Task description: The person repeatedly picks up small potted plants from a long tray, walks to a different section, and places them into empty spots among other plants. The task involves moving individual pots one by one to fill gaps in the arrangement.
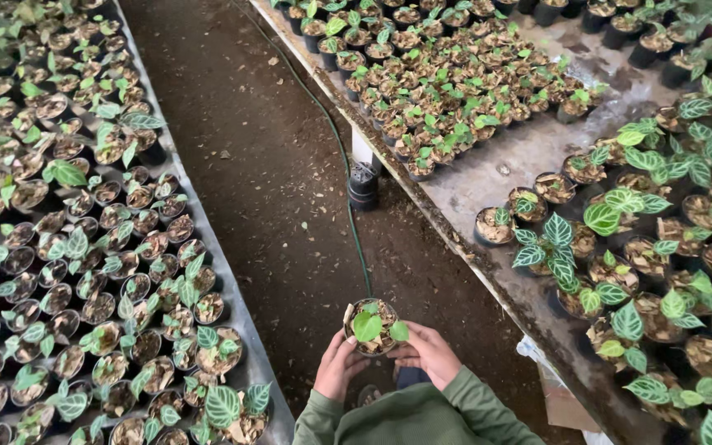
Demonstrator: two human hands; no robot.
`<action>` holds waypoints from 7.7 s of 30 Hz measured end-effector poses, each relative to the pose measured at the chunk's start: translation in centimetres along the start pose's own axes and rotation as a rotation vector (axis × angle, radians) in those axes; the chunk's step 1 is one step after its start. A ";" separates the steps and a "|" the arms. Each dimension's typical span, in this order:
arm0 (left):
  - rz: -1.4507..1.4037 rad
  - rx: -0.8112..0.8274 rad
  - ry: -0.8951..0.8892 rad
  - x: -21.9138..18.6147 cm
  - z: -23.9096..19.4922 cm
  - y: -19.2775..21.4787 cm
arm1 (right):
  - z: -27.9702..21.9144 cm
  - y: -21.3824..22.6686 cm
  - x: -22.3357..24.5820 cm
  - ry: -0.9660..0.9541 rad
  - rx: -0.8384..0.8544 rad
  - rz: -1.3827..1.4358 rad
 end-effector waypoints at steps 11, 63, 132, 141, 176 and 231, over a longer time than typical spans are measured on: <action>0.453 -0.032 -0.116 -4.5 13.0 -5.8 | 6.1 5.0 10.2 0.152 -0.163 0.088; 0.443 0.514 0.032 -6.7 70.8 -52.7 | 10.4 34.1 36.0 0.285 -1.146 0.543; 0.621 0.826 0.238 3.3 65.1 -55.7 | 11.9 39.3 25.2 0.321 -1.247 0.616; 0.836 1.338 0.154 6.4 50.1 -54.8 | 8.0 34.5 21.5 0.597 -1.217 0.707; 1.567 2.540 -0.066 9.9 8.0 -31.1 | -11.0 0.4 -7.8 1.133 -1.922 1.250; 1.194 2.940 0.226 30.9 -10.0 -41.9 | -21.6 6.3 -15.2 1.639 -2.404 1.487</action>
Point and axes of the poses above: each hand's wrist, its own z-axis towards the middle knuckle, its own y-axis out of the back of the hand, x = y × z, the point moved 7 cm from there along z, towards the middle knuckle, and after that the axes turned 14 degrees about z, right-handed, at the moved point
